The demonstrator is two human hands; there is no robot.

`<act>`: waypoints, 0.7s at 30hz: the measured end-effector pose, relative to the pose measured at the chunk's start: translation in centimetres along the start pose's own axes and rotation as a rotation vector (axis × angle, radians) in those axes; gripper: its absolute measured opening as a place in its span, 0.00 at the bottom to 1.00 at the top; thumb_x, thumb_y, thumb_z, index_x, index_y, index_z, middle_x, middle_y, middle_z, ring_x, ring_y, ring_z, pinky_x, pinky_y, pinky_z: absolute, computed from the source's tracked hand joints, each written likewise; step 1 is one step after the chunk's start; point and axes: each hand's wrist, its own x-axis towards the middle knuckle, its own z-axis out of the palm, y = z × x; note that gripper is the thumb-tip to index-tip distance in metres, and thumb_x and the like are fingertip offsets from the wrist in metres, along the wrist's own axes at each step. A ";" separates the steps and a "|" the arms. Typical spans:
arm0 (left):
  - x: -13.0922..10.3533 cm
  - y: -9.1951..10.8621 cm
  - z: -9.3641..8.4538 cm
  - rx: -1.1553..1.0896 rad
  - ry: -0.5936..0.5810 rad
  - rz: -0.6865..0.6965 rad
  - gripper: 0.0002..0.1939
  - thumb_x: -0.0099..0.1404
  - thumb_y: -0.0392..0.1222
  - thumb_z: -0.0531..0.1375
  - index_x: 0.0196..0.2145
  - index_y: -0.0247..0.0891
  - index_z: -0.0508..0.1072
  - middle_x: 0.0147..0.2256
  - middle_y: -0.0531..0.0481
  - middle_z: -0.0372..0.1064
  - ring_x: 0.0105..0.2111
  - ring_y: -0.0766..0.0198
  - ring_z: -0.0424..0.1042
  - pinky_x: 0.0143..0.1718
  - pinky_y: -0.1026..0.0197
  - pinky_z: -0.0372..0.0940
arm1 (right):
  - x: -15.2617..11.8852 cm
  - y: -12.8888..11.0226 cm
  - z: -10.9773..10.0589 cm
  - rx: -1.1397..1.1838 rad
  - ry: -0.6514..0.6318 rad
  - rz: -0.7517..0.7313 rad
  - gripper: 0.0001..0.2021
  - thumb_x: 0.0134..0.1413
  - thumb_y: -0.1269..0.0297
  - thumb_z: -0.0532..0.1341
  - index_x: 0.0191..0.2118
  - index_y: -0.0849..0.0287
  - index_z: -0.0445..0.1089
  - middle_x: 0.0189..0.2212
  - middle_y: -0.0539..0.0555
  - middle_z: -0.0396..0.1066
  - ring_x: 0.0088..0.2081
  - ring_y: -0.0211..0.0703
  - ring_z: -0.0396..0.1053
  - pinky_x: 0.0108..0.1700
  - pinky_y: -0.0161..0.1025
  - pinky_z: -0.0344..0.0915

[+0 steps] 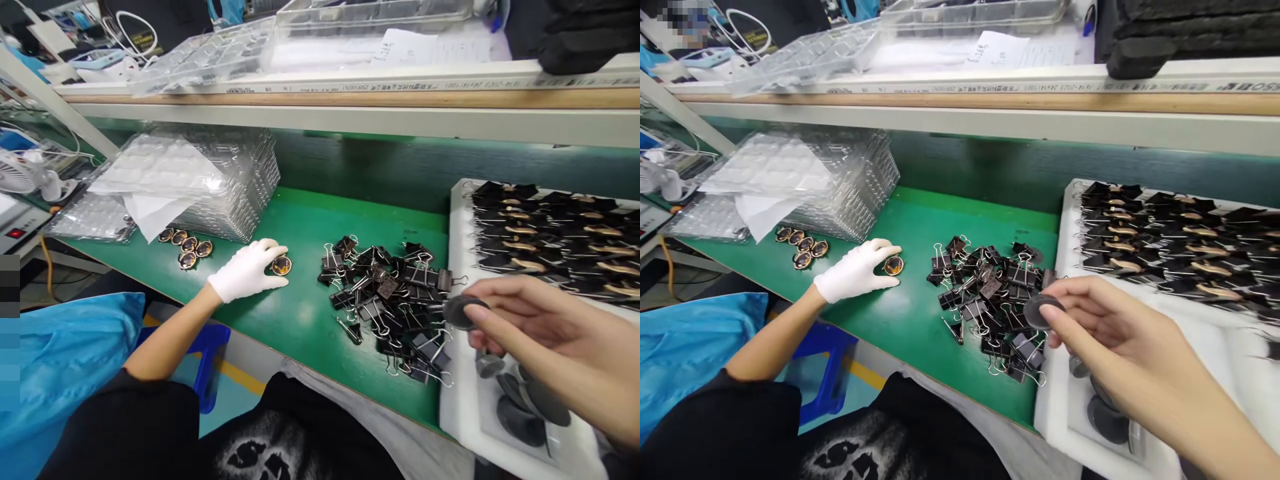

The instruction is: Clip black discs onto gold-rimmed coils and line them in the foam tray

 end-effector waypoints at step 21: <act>5.0 13.3 -4.8 0.207 0.552 0.604 0.18 0.64 0.56 0.60 0.37 0.37 0.75 0.30 0.50 0.72 0.26 0.59 0.72 0.24 0.56 0.54 | 1.8 -2.9 5.9 0.379 -0.290 -0.047 0.21 0.54 0.58 0.72 0.48 0.54 0.64 0.25 0.45 0.75 0.28 0.37 0.71 0.32 0.35 0.66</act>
